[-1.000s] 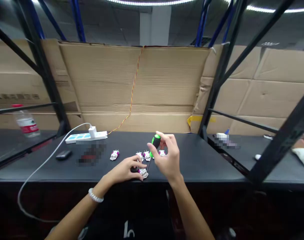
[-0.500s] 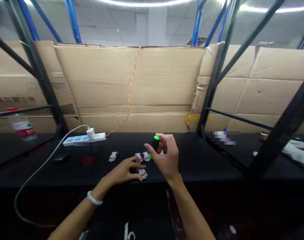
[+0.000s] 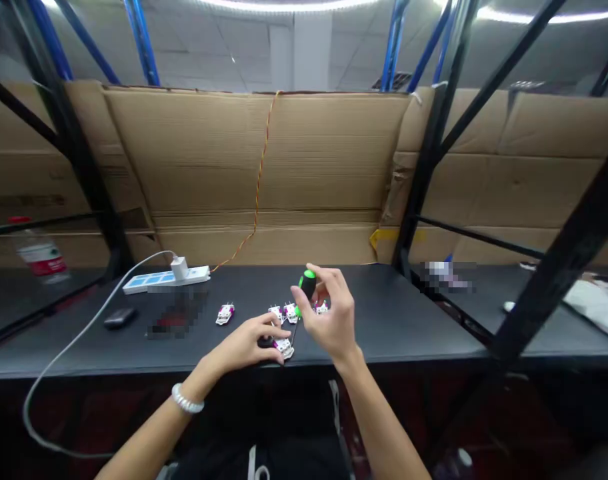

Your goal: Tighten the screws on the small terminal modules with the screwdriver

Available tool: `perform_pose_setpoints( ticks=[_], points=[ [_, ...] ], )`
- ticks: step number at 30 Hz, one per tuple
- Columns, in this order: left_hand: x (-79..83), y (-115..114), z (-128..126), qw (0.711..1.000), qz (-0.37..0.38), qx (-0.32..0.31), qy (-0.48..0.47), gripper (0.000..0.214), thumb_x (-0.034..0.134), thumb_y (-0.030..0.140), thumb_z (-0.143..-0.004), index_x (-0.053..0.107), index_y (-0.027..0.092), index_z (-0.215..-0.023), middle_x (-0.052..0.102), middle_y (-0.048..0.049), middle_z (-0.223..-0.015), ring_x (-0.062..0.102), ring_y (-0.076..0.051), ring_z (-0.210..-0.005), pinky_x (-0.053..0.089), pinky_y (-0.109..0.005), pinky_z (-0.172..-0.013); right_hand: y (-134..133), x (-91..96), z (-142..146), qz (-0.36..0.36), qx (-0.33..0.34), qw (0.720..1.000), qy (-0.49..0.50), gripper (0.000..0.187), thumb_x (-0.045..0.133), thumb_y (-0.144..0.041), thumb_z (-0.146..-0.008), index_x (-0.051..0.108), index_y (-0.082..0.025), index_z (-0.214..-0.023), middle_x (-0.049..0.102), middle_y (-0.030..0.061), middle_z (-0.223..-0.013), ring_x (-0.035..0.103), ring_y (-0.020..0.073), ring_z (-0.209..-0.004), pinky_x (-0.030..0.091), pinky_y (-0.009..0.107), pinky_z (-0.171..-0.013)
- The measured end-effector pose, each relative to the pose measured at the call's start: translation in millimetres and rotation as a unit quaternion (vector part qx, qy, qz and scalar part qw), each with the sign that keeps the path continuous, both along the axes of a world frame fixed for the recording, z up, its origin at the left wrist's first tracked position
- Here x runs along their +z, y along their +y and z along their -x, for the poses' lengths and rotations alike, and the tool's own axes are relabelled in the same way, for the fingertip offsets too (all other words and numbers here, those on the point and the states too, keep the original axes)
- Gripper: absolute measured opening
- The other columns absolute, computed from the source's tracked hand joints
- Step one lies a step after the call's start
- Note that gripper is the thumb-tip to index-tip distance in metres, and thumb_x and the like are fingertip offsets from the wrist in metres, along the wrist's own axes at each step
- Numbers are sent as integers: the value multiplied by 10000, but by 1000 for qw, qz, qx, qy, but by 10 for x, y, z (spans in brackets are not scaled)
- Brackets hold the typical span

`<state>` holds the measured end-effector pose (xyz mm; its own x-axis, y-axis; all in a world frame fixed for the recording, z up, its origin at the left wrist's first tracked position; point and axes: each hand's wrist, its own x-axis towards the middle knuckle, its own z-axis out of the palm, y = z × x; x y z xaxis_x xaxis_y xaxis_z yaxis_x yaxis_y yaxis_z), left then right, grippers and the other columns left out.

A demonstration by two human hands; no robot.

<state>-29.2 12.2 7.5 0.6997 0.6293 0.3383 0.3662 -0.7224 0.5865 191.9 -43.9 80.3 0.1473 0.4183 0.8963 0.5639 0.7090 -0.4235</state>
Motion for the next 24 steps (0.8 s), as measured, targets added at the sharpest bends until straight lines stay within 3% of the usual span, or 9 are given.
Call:
perform_pose_setpoints(
  ticks=[4, 6, 10, 12, 15, 17, 20, 24],
  points=[
    [2, 2, -7, 1000, -2, -1, 3, 531, 902, 576, -820, 839, 241, -1227, 699, -78, -1155, 692, -240, -1032, 550, -352, -959, -61, 23, -20, 21, 49, 997, -48, 455, 523, -234, -1053, 573, -246, -1506, 728, 93, -1117, 708, 230, -908, 617, 401, -815],
    [5, 1, -9, 1000, -6, 0, 5, 521, 902, 573, -823, 841, 238, -1218, 698, -77, -1143, 688, -236, -1016, 553, -351, -947, -57, 21, -32, 23, 46, 997, -53, 459, 571, -265, -1040, 591, -248, -1499, 710, 116, -1203, 704, 254, -1002, 619, 400, -817],
    [18, -10, -8, 1000, -7, -2, 4, 510, 894, 572, -832, 840, 241, -1216, 703, -72, -1140, 690, -242, -1024, 555, -360, -958, -24, 15, -66, 26, 3, 998, -54, 484, 760, -325, -956, 674, -267, -1429, 625, 97, -1163, 621, 200, -817, 611, 391, -750],
    [21, -11, -6, 1000, -7, -3, 1, 514, 899, 566, -828, 840, 235, -1217, 703, -72, -1137, 694, -245, -1030, 554, -356, -958, -21, 19, -86, 39, 32, 997, -55, 491, 676, -278, -1005, 627, -288, -1494, 638, 92, -1173, 642, 207, -855, 620, 424, -845],
    [15, -6, -3, 1000, -10, -7, 3, 511, 907, 543, -828, 837, 224, -1221, 703, -71, -1122, 696, -238, -1019, 553, -346, -948, -34, 29, -108, 58, 102, 992, -56, 546, 551, -227, -1051, 523, -303, -1591, 674, 107, -1297, 686, 266, -1117, 599, 468, -998],
    [6, -1, -3, 1000, -17, -7, 6, 500, 912, 526, -827, 837, 228, -1222, 706, -71, -1120, 692, -238, -1024, 555, -350, -954, -43, 34, -111, 52, 94, 993, -50, 520, 620, -268, -1031, 574, -298, -1548, 665, 112, -1315, 684, 277, -1127, 607, 454, -968],
    [-2, 2, -4, 999, -34, 1, 7, 493, 929, 506, -811, 839, 240, -1217, 705, -77, -1144, 681, -251, -1071, 555, -369, -988, -50, 33, -108, 42, 53, 997, -40, 467, 738, -313, -976, 675, -291, -1439, 650, 101, -1223, 673, 243, -959, 617, 418, -858],
    [4, -1, -5, 999, -48, -6, 4, 496, 936, 487, -805, 839, 231, -1218, 703, -80, -1132, 674, -250, -1069, 560, -367, -985, -61, 20, -113, 66, 136, 988, -36, 520, 551, -252, -1067, 540, -334, -1580, 675, 98, -1320, 705, 262, -1120, 612, 453, -988]
  ],
)
